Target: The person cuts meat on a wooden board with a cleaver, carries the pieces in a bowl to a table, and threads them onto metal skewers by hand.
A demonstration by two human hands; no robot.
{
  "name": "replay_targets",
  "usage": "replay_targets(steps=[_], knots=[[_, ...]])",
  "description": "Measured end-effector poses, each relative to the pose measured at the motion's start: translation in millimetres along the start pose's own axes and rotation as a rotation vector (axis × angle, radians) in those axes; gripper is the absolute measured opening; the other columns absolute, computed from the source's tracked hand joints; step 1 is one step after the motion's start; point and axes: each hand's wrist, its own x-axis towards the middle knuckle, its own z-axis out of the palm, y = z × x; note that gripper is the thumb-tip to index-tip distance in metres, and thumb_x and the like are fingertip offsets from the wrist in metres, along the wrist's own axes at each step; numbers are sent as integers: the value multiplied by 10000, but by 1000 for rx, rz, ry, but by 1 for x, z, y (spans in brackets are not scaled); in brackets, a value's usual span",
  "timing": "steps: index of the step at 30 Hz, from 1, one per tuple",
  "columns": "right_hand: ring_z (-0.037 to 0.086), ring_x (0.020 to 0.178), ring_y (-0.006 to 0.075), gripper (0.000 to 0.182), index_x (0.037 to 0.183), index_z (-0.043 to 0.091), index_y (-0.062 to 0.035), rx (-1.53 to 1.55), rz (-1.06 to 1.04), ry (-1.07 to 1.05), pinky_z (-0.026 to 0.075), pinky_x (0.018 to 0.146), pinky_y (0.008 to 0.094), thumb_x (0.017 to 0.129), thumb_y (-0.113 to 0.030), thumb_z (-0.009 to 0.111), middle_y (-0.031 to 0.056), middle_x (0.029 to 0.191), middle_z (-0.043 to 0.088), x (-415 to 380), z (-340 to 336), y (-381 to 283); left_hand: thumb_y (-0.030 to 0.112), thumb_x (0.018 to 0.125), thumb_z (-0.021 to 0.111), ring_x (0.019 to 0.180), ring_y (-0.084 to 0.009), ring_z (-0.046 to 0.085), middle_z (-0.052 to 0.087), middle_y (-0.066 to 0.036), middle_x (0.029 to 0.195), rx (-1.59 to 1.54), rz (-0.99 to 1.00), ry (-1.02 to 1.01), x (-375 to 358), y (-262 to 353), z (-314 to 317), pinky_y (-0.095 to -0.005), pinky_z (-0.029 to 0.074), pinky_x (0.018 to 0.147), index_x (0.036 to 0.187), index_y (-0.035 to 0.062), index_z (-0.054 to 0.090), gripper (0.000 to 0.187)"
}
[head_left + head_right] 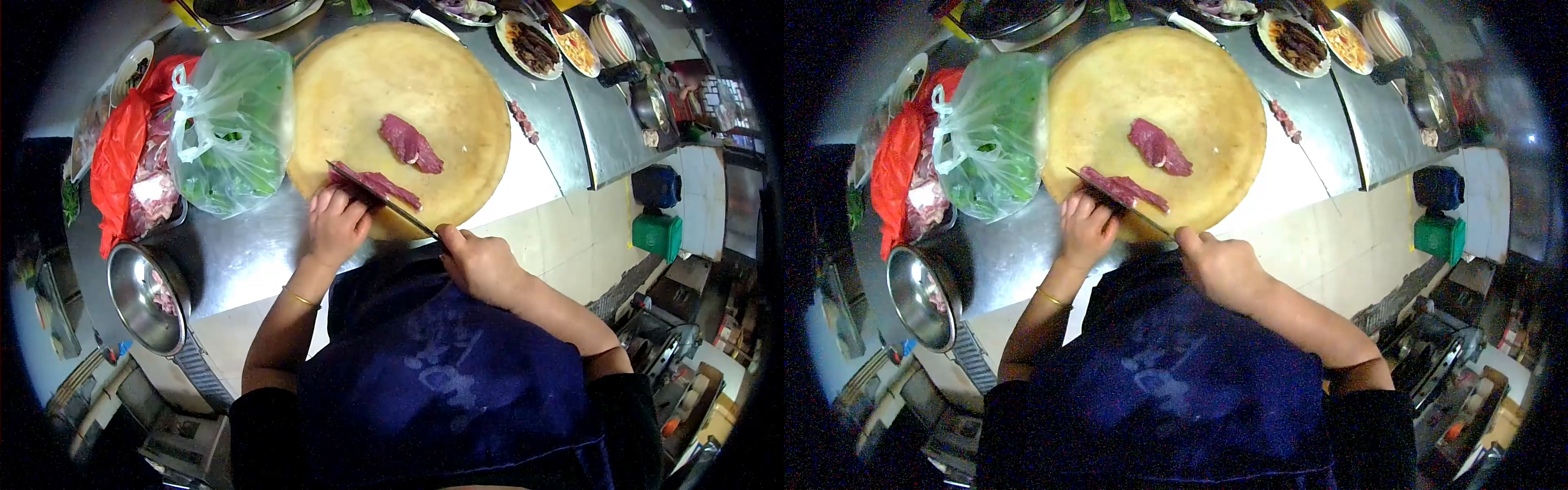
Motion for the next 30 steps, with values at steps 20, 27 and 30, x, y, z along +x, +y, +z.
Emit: replay_targets(steps=[20,27,30], knots=[[628,794,450,356,1175,412,-35,430,157,70,488,686,498,897,-173,586,253,778,618,-18,2,66,157,694,731,896,-259,557,581,-35,805,121,-274,137,5,23,-17,-420,385,879,827,159,624,170],[637,892,453,370,1205,455,-39,538,84,189,522,789,511,880,-186,556,287,914,639,-23,26,68,153,724,660,654,-275,612,658,-54,736,57,-133,123,3,10,-14,-423,470,618,1068,139,711,348],[631,855,443,359,1212,458,-62,549,85,129,513,759,506,910,-229,558,251,904,633,-29,15,60,31,805,645,751,-286,669,705,-128,856,-49,-122,95,12,11,-20,-410,533,703,1082,55,692,281]])
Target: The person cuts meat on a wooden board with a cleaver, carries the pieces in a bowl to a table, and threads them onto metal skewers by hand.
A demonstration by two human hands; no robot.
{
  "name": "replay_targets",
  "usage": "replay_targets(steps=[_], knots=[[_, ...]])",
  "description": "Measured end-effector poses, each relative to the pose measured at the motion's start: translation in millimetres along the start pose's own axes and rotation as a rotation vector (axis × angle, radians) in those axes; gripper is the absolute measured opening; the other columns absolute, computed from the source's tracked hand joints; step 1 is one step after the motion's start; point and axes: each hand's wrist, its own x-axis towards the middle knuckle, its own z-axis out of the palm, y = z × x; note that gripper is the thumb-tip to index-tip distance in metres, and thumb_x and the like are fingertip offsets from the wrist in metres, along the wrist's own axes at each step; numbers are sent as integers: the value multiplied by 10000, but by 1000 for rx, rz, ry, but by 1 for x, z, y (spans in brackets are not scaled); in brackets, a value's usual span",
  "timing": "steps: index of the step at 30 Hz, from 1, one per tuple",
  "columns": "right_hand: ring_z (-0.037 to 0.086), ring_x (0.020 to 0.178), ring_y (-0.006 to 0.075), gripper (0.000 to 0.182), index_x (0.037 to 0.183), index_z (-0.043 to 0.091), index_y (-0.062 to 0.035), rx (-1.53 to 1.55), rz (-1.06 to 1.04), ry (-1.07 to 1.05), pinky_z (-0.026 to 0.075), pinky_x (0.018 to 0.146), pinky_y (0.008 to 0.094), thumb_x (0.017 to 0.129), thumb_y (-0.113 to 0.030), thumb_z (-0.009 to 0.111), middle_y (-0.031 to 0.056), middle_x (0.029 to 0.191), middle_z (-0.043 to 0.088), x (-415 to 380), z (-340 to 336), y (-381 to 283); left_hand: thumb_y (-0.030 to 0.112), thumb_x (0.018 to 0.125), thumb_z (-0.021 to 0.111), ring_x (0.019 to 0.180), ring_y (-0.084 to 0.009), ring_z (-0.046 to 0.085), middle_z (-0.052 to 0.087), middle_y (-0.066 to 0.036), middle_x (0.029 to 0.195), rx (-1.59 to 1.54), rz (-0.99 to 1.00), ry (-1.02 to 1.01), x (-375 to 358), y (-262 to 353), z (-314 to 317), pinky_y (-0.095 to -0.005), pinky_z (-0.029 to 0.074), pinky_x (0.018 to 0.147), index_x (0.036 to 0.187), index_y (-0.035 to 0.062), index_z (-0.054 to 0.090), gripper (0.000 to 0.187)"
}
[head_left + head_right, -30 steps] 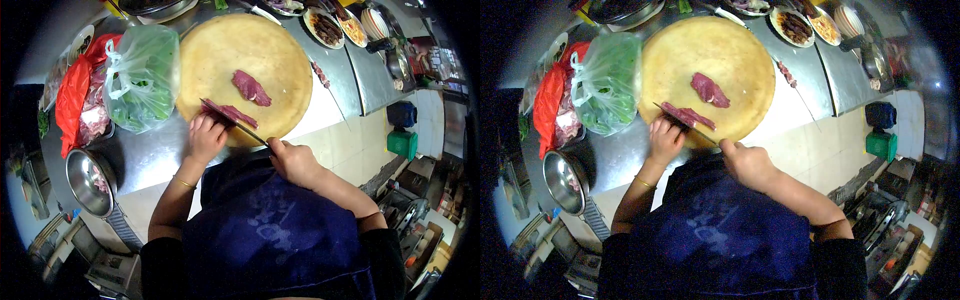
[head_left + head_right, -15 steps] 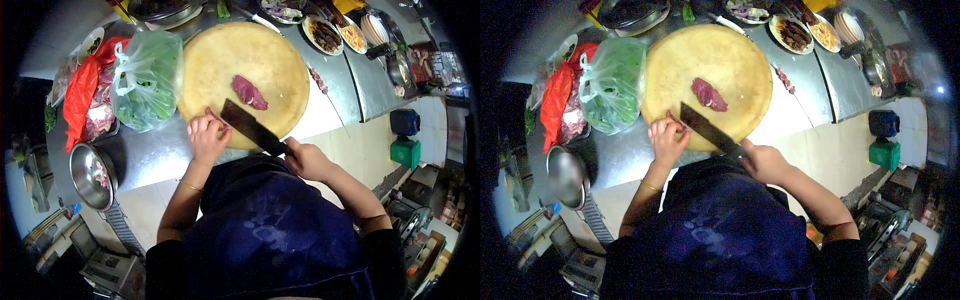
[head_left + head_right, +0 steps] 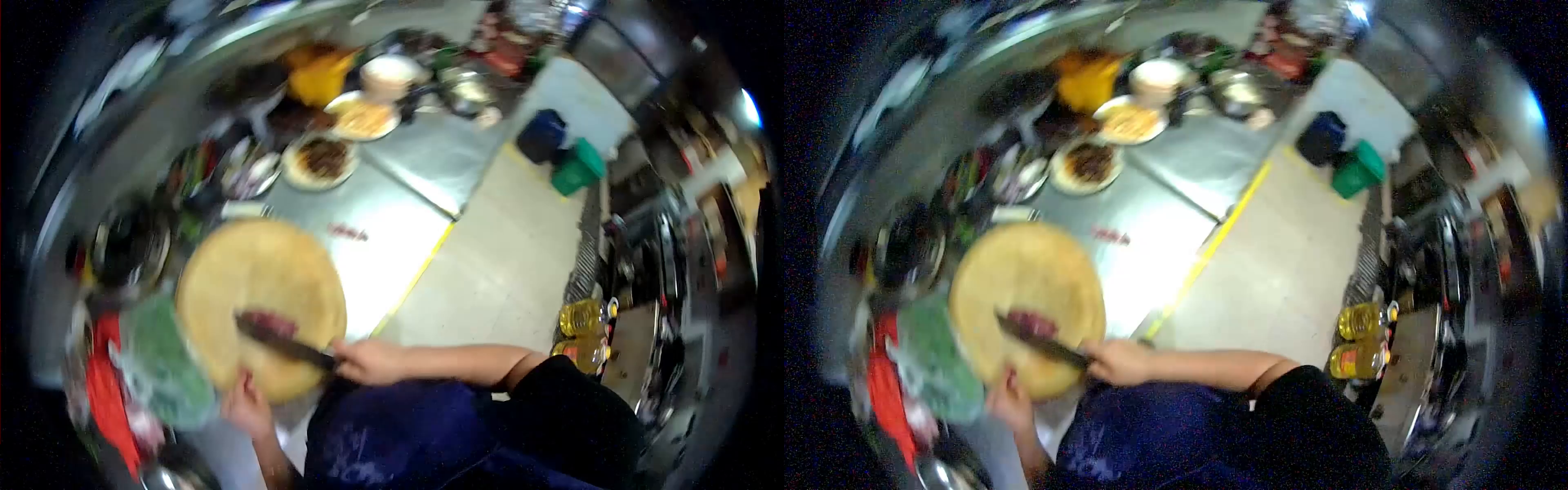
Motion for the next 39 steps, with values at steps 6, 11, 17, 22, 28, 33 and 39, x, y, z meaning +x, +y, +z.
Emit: replay_targets(steps=[6,11,17,22,28,33,39], knots=[[611,796,454,352,1169,433,-42,56,-150,141,488,731,523,888,-208,563,261,817,606,-7,-16,9,-37,911,534,921,-255,631,641,-138,1013,-873,-468,-24,29,-20,16,-342,510,858,1044,-53,635,168],[622,802,445,472,1308,411,-42,46,-82,144,506,730,513,897,-220,559,260,856,631,-12,-8,9,-31,900,559,907,-289,633,643,-151,975,-228,50,-213,44,-1,-9,-356,514,848,1077,-17,661,205],[636,804,440,389,1227,440,-67,-30,-35,46,509,711,514,882,-182,578,243,865,648,-22,-23,-12,63,760,638,1056,-337,582,639,-113,1154,13,168,-326,-4,-7,-20,-447,453,955,955,127,727,224],[636,757,421,413,1220,434,-63,-221,-86,-71,511,662,494,860,-151,618,205,820,643,-9,-14,-19,132,763,693,1030,-287,572,647,-67,1063,17,-193,-52,-7,12,-6,-412,420,889,901,138,694,138],[643,731,415,401,1195,440,-58,-398,-140,-147,519,648,495,846,-153,613,212,740,629,10,-6,-29,156,739,727,923,-224,564,635,14,931,138,-124,10,-7,8,9,-389,401,842,867,162,692,132],[635,696,439,375,1162,444,-46,-506,-126,-116,511,626,511,846,-172,602,214,740,638,66,21,-39,138,718,736,914,-226,563,631,16,913,107,-102,20,-8,6,10,-385,405,834,826,159,686,121],[626,755,442,382,1166,421,-22,-401,-27,-180,498,661,511,862,-159,607,228,744,624,36,-5,-40,121,713,731,905,-239,564,633,2,912,103,-64,71,-12,2,9,-388,403,829,835,148,674,137]])
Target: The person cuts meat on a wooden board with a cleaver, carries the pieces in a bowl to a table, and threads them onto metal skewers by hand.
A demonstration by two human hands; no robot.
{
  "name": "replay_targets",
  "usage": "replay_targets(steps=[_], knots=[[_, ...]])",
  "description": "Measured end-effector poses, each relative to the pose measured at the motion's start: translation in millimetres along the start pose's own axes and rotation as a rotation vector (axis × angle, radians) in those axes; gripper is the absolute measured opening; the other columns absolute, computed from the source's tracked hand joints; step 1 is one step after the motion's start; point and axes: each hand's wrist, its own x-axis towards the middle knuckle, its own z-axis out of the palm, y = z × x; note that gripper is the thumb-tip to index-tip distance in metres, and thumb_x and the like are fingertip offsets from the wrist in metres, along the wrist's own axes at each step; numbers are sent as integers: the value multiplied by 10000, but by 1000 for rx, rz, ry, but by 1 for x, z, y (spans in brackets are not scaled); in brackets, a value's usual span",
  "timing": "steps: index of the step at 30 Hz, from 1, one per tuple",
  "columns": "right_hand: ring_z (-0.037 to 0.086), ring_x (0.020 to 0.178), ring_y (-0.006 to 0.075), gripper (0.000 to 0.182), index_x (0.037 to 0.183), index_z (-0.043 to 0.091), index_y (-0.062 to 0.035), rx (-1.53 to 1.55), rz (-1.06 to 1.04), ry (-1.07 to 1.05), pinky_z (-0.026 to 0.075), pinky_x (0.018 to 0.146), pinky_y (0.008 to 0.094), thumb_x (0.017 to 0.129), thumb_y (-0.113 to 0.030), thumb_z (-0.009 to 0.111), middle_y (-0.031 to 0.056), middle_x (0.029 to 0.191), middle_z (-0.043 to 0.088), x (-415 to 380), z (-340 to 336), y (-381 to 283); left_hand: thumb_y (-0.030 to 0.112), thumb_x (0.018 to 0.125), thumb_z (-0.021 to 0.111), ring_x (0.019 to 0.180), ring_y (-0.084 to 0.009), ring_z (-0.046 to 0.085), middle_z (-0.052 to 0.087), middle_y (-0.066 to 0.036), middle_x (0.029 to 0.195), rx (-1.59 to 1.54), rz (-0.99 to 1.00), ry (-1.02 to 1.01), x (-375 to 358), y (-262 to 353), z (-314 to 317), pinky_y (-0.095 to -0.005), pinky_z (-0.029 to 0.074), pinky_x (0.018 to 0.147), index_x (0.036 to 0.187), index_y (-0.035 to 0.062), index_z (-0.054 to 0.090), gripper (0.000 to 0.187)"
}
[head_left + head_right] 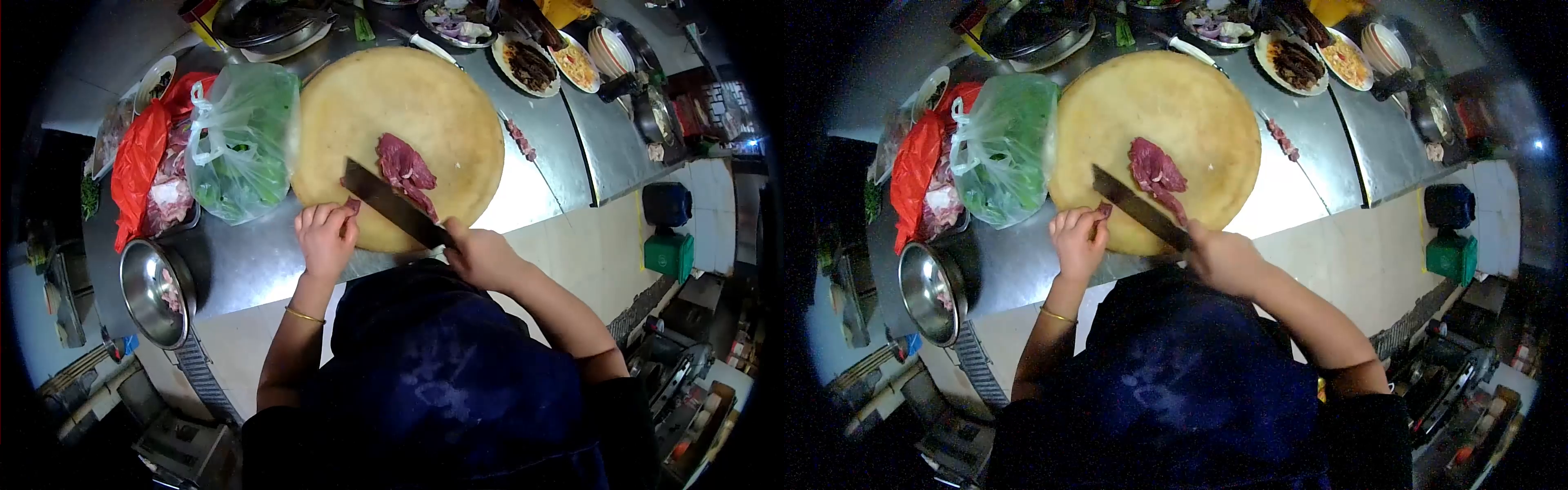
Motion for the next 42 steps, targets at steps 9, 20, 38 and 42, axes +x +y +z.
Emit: replay_targets(steps=[9,20,38,42], knots=[[637,752,435,353,1123,427,-41,-34,-84,-31,513,657,514,844,-148,615,227,752,625,-20,7,-3,147,724,722,903,-233,551,616,7,902,42,2,-62,1,-2,0,-394,397,834,815,156,641,122],[628,845,419,356,1193,466,-25,253,-106,6,500,728,464,885,-155,589,260,846,606,8,11,12,123,775,702,899,-221,578,653,1,934,-16,53,-117,10,-10,0,-379,414,851,927,155,698,155],[494,768,138,272,1171,497,-21,806,338,366,450,714,297,926,-105,579,39,812,508,-85,5,53,171,754,684,1087,-247,548,650,-18,988,-102,467,-419,69,81,40,-536,281,1095,896,150,699,144],[518,724,161,284,1161,485,-35,793,310,364,463,680,321,913,-118,597,64,796,524,-83,7,51,125,787,693,989,-280,611,649,-73,979,-386,46,-260,87,69,38,-533,391,1010,836,112,668,56]])
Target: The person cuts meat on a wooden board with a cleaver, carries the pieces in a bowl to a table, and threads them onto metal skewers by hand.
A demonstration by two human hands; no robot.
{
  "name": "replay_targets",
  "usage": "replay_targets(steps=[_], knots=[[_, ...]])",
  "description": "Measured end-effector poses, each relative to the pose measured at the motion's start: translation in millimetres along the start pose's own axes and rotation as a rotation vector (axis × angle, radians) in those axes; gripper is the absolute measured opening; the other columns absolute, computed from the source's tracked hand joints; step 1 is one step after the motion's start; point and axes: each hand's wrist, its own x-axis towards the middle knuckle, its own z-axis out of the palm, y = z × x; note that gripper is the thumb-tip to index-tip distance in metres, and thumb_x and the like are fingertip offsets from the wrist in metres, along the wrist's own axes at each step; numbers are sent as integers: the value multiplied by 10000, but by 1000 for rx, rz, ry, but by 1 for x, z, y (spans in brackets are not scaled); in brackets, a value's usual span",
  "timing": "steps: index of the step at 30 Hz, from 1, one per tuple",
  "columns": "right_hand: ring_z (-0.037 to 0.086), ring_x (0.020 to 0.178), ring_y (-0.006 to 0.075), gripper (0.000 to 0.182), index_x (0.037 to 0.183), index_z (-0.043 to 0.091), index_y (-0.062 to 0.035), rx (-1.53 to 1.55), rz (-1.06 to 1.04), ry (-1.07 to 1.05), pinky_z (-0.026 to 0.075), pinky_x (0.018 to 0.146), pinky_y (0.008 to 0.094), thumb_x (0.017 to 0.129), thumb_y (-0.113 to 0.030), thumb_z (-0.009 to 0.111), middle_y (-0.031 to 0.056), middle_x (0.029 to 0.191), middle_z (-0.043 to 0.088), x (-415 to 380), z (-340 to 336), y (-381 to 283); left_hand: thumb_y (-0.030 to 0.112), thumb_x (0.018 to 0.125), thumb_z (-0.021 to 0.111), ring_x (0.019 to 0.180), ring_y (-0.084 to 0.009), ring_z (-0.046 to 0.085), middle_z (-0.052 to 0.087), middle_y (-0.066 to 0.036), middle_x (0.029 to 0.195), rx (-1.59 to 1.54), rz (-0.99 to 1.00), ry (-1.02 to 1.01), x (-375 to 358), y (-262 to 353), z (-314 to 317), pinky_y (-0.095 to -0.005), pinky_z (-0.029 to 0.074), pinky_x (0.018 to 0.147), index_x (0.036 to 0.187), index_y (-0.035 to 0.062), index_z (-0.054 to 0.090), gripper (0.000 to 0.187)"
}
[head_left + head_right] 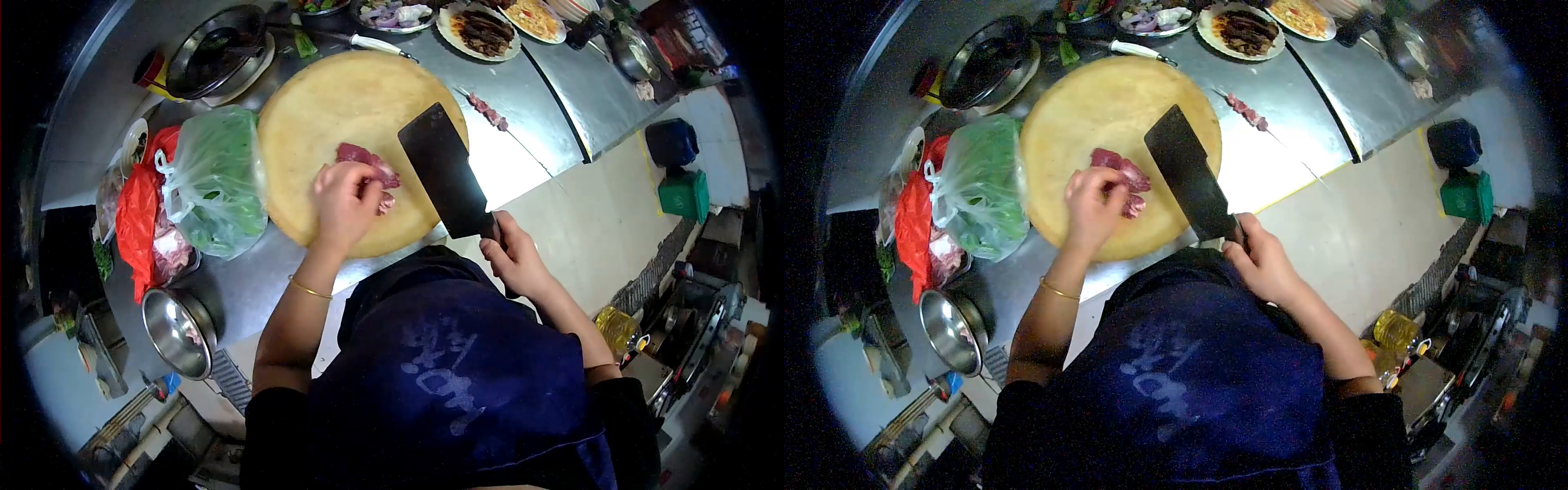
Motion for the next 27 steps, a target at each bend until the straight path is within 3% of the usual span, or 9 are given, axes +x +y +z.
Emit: replay_targets(steps=[1,4,5,9,14,18,19,25,27], knots=[[538,702,186,288,1159,481,-39,-51,-32,-10,472,672,334,909,-122,597,76,780,532,1,0,2,69,854,661,854,-263,650,648,-85,964,-340,-155,102,1,-17,2,-472,511,828,928,103,640,84],[595,675,299,306,1164,468,-45,-305,-106,-127,495,654,394,897,-130,593,133,750,572,5,0,-12,36,911,609,818,-215,653,644,-78,978,-1056,-594,321,-6,-34,-25,-382,537,687,1069,90,581,169],[613,673,343,314,1167,464,-47,-407,-130,-181,502,650,417,893,-132,591,155,743,588,7,1,-18,25,934,577,811,-180,640,629,-65,986,-1113,-625,385,-9,-31,-33,-334,523,692,1143,69,518,222],[631,768,424,365,1192,462,-44,-547,-255,-455,496,683,495,873,-148,607,220,811,636,22,6,-27,-12,909,585,799,-158,613,607,-57,948,-1090,-795,543,-36,-42,-42,-280,502,720,1083,45,525,192],[630,773,437,381,1210,454,-35,-550,-240,-368,497,694,505,873,-144,596,248,802,630,36,14,-28,-37,871,623,801,-111,562,576,-15,898,-879,-716,458,-95,-52,-45,-234,468,747,1033,46,539,201],[638,747,424,384,1202,454,-44,-636,-312,-328,508,666,492,865,-134,614,215,761,628,38,22,-42,-47,852,651,785,-78,538,573,-16,897,-422,-630,490,-137,-50,-36,-227,462,733,1006,12,559,188],[640,739,416,383,1197,456,-49,-640,-369,-327,510,658,487,862,-132,621,210,760,630,37,27,-46,-41,857,652,801,-73,545,589,-26,924,-344,-709,443,-145,-51,-36,-220,466,733,1033,2,564,201],[634,689,400,318,1116,458,-63,-641,-626,-296,508,592,476,851,-117,626,173,719,621,40,69,-76,-55,861,641,798,-57,560,609,-32,942,-596,-681,614,-151,-49,-24,-204,468,718,1049,-2,573,207],[634,697,408,311,1104,453,-61,-817,-546,-383,502,597,489,850,-124,621,188,711,618,54,77,-57,-60,864,634,779,-55,564,614,-26,923,-590,-682,579,-153,-51,-25,-200,469,705,1051,-4,572,205]])
